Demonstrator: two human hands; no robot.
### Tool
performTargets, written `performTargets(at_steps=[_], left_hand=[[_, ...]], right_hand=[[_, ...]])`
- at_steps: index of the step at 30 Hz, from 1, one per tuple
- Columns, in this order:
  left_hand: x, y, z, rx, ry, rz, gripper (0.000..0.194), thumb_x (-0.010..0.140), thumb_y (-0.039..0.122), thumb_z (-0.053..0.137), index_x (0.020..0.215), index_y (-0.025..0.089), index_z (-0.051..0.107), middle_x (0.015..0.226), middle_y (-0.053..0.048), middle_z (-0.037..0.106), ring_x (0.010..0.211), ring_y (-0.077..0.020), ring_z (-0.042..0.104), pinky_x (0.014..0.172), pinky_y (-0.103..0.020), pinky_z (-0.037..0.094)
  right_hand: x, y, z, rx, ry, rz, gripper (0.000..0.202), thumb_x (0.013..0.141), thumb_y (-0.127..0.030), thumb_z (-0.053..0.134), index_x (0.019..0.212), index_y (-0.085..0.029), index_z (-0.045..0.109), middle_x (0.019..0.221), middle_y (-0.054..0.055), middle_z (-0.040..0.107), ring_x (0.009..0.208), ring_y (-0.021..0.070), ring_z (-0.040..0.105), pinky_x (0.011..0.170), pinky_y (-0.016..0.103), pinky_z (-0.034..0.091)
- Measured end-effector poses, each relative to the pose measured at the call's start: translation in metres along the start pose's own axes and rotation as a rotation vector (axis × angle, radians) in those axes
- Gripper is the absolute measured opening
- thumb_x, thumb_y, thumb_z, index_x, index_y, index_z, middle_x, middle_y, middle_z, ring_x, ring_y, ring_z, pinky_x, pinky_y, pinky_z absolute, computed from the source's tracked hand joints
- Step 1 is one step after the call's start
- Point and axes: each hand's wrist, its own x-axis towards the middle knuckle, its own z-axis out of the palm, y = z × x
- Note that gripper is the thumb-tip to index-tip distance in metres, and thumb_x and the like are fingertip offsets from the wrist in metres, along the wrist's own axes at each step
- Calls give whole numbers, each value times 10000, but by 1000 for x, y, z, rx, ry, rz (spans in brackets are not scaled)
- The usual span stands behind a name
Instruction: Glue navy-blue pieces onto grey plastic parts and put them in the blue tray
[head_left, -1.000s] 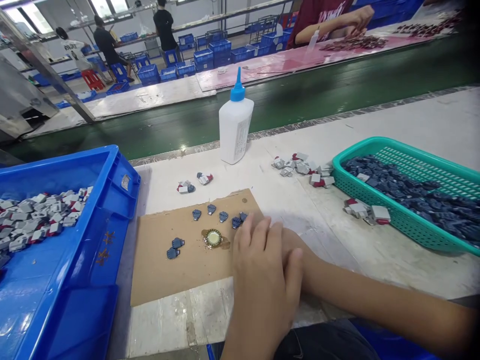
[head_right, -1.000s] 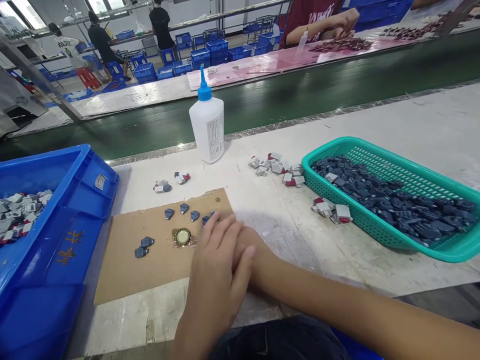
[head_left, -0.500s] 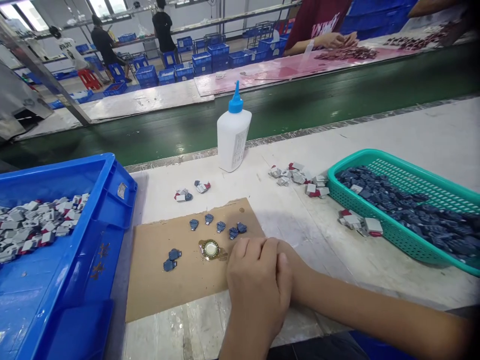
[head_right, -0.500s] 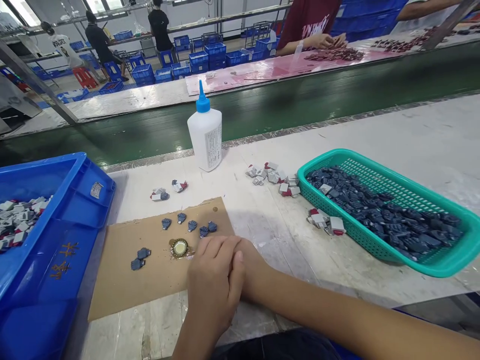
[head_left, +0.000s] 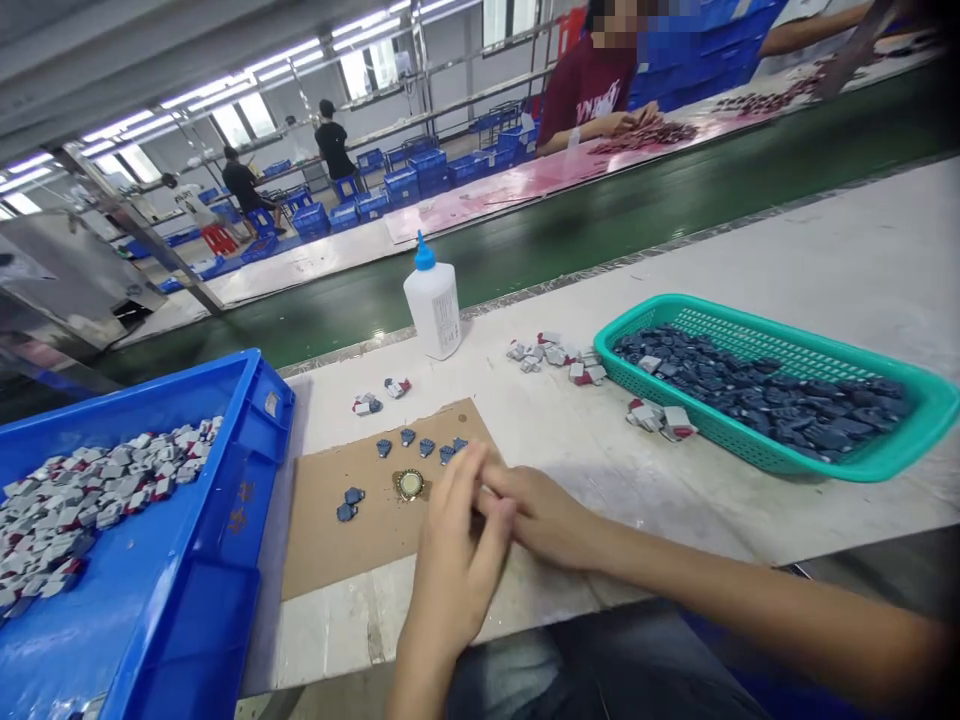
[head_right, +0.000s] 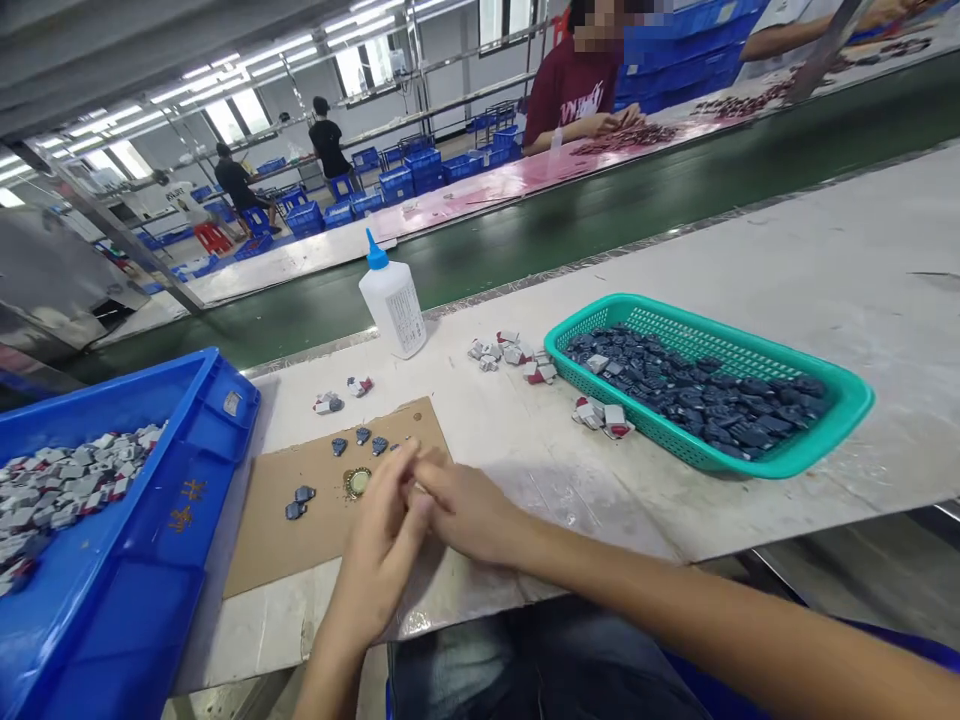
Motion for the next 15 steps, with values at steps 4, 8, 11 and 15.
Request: performTargets(at_steps=[4,8,11,15], left_hand=[[-24,10,-16,-101,134,-49,408,842,310,523,1238,307,429,1308,-18,465,1216,-196,400,1022,-383,342],[-27,31,-18,-6,100,237,436,738,233,656,1150,267,518,1241,-24,523,1170,-190,439,1000,-331,372],[-23,38,-13,62,110,321,384,711,135,652,1075,222,570,1214,-43,539,1145,-196,453,997,-335,374],[-19,37,-5,62,151,278,325,700,111,656,999,226,603,1157,-29,578,1123,-195,470,993,-339,379]], right_hand=[[-13,-25,-3,791,-167,321,245,865,-404,351,880,-182,453,465,-69,334,360,55,238,368,153,215],[-18,-33,12,1310,-306,405,349,789,-449,440,617,-162,340,396,-55,278,354,51,234,370,163,181],[-15,-34,20,1332,-322,377,416,751,-515,457,614,-170,268,414,-55,259,371,46,219,381,153,190],[-15,-35,24,890,-223,201,433,811,-559,267,612,-175,248,496,-13,294,441,74,297,398,166,269]])
